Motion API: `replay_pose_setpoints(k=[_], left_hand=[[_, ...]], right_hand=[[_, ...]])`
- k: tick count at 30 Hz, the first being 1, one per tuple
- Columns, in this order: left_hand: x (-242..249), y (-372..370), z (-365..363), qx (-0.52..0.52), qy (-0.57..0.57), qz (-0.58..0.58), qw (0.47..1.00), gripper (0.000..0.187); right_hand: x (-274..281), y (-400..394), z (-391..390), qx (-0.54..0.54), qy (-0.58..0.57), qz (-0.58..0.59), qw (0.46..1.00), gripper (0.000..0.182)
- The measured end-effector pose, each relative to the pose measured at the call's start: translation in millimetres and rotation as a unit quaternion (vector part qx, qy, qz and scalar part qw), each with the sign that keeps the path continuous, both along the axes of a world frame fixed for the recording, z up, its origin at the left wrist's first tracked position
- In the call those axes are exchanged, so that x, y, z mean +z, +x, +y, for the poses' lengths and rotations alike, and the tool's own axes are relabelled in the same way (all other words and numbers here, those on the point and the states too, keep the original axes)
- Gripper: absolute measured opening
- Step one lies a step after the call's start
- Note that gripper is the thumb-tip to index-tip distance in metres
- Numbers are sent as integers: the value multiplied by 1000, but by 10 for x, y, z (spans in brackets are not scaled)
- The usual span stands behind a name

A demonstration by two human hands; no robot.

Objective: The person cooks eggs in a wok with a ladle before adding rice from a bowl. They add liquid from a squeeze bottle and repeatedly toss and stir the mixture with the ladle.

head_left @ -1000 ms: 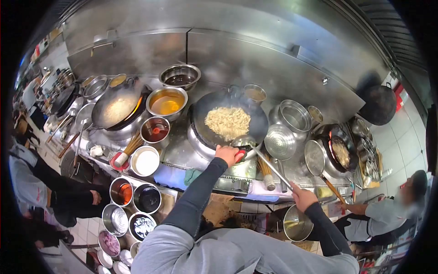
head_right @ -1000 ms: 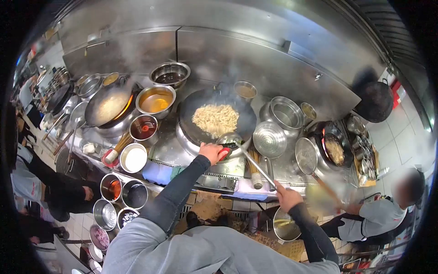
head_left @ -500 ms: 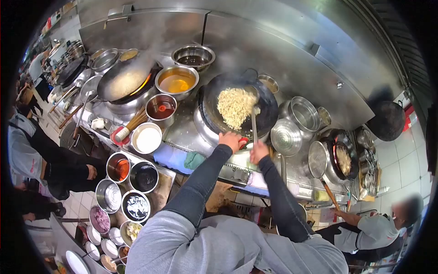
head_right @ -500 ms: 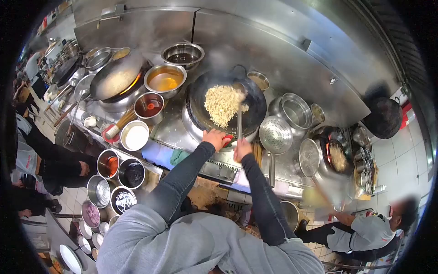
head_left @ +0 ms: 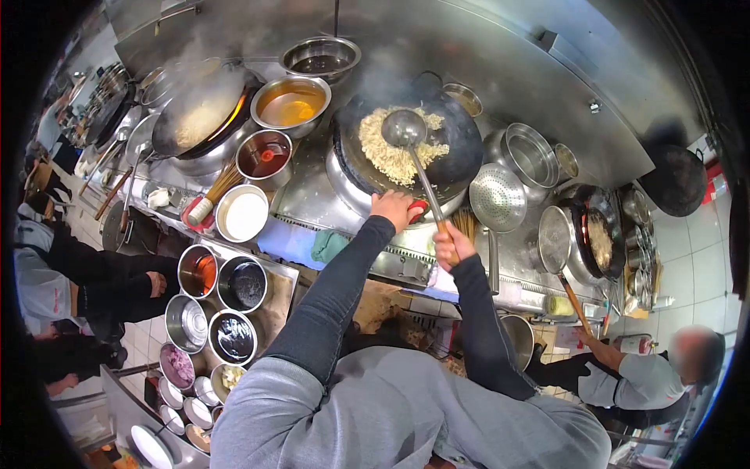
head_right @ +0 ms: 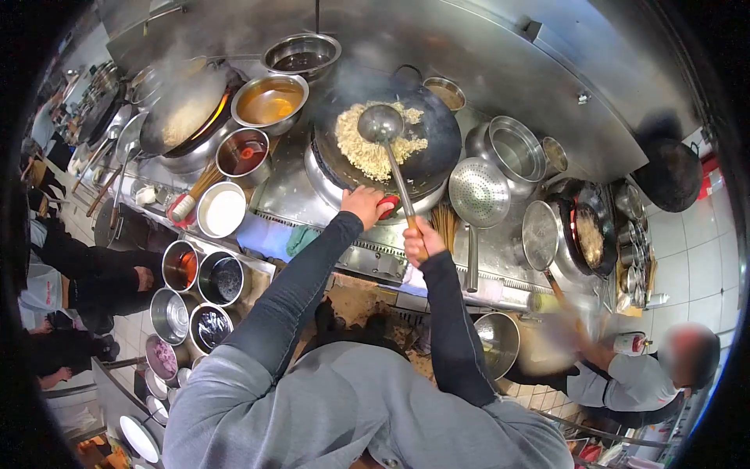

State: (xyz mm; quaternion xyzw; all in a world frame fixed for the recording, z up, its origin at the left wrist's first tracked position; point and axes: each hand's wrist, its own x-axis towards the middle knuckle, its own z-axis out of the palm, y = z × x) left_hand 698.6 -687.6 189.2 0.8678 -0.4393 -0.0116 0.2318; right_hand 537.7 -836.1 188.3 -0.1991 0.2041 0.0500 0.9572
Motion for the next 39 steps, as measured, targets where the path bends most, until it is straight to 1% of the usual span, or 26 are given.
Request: replay_pose_setpoints(k=[1,2,3,6,7,8,10,12,14,15,16,18,19,20,22,24,25,27,29,30,31,32,34,36,37,39], left_hand=[[-16,10,-5,-2,2,1,1000,40],[-27,70,0,-20,2,1,1000,40],[-48,104,21,-40,4,4,999,41],[-72,205,71,-90,2,5,996,41],[-138,234,43,-88,-1,0,996,41],[-219,237,42,-91,-30,-32,995,40],[-241,254,85,-90,-53,-61,993,39],[-116,240,102,-80,12,-55,995,38],[-30,177,139,-61,29,-57,996,35],[-28,150,137,-41,30,-41,998,35],[-24,127,135,-19,30,-25,999,35],[3,93,111,-5,37,-20,999,33],[-3,59,112,6,36,-17,999,33],[-7,48,125,19,35,-14,999,32],[-13,62,141,24,29,-12,999,32],[-32,39,115,16,23,-11,1000,32],[-52,66,119,17,17,-21,999,32],[-73,83,128,22,13,-25,999,31],[-51,102,165,8,21,-20,1000,32],[-31,132,155,-3,25,-14,1000,32],[-32,134,154,-6,39,-16,999,33],[-16,164,145,-4,38,-18,999,33],[-32,123,150,-4,41,-13,999,34],[-42,128,147,-7,31,-16,999,33],[-54,133,143,-8,29,-20,999,33],[-80,147,140,-9,17,-27,999,32]], right_hand=[[23,180,-10,-5,-154,54,987,26],[428,371,207,-14,-385,156,910,29],[632,281,265,-13,-381,159,911,29],[972,5,321,46,-645,86,758,41],[917,-207,328,34,-531,67,844,41],[965,-385,403,28,-321,62,945,40],[611,-433,368,9,-133,64,989,39],[71,-188,103,22,-50,28,998,41],[247,185,136,11,-407,150,901,39],[270,237,101,22,-583,132,802,39],[312,242,92,33,-735,107,668,40],[846,-55,285,51,-545,143,824,41],[959,-249,321,30,-386,128,913,38],[1011,-421,293,33,-261,77,962,34],[712,-550,197,19,-45,44,998,31],[203,-311,57,17,41,52,998,31],[363,-146,180,2,-226,104,969,30],[152,93,147,-5,-595,132,793,35],[263,-40,218,-16,-629,129,766,42],[659,-293,386,-9,-516,144,844,45],[756,-527,448,-21,-498,137,856,42],[934,-711,482,-8,-360,132,924,41],[838,-832,317,-13,-196,127,972,41],[202,-624,-71,33,-72,3,997,42],[255,-430,27,-20,-283,118,952,42],[302,-97,177,21,-592,165,789,43]])
